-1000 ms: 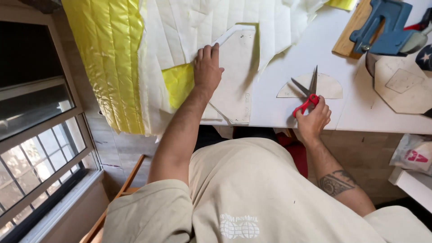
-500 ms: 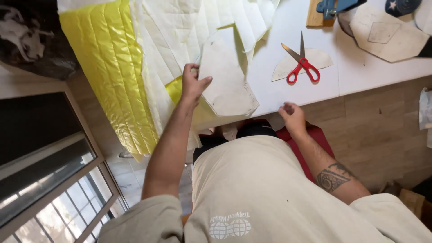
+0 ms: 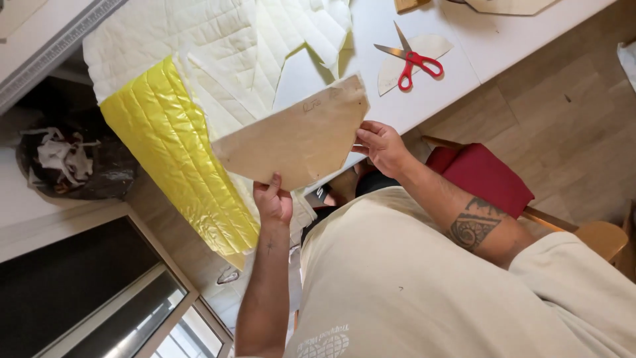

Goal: Cutting patterns from quilted fabric and assembling various fabric components on a workshop table.

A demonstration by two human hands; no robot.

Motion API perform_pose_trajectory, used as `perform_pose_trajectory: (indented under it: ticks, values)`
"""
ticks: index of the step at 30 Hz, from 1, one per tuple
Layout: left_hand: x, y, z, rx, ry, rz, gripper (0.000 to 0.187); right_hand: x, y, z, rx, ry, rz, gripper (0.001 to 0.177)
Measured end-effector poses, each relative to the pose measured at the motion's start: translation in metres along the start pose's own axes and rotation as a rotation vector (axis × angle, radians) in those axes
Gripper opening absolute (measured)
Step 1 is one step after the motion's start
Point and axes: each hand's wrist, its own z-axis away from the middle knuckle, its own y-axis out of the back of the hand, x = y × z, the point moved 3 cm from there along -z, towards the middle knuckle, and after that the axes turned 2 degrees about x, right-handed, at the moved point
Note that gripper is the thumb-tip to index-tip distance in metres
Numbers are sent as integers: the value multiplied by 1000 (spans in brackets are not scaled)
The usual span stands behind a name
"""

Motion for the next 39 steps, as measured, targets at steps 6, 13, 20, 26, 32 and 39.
perform_pose_trajectory:
  ticks: [6,13,20,26,32,39]
  values:
    - [-27,55,6,194,94,-97,63,-52,-38,13,-35,281,354,9]
    - [66,-73,33,-213,-500,-840,92,-87,-38,4,-321,448,818,17]
    - [29,-182,-34,-760,126,-897,55,-125,-24,-22,-487,453,830,18]
    - [15,-216,-39,-595,20,-992,30,-127,109,-111,127,518,1200,32]
    - [25,-216,-49,-368,-113,-973,32,-112,151,-149,322,242,1808,73]
    - [66,-223,-41,-240,-144,-622,33,-82,196,-192,289,109,1847,65]
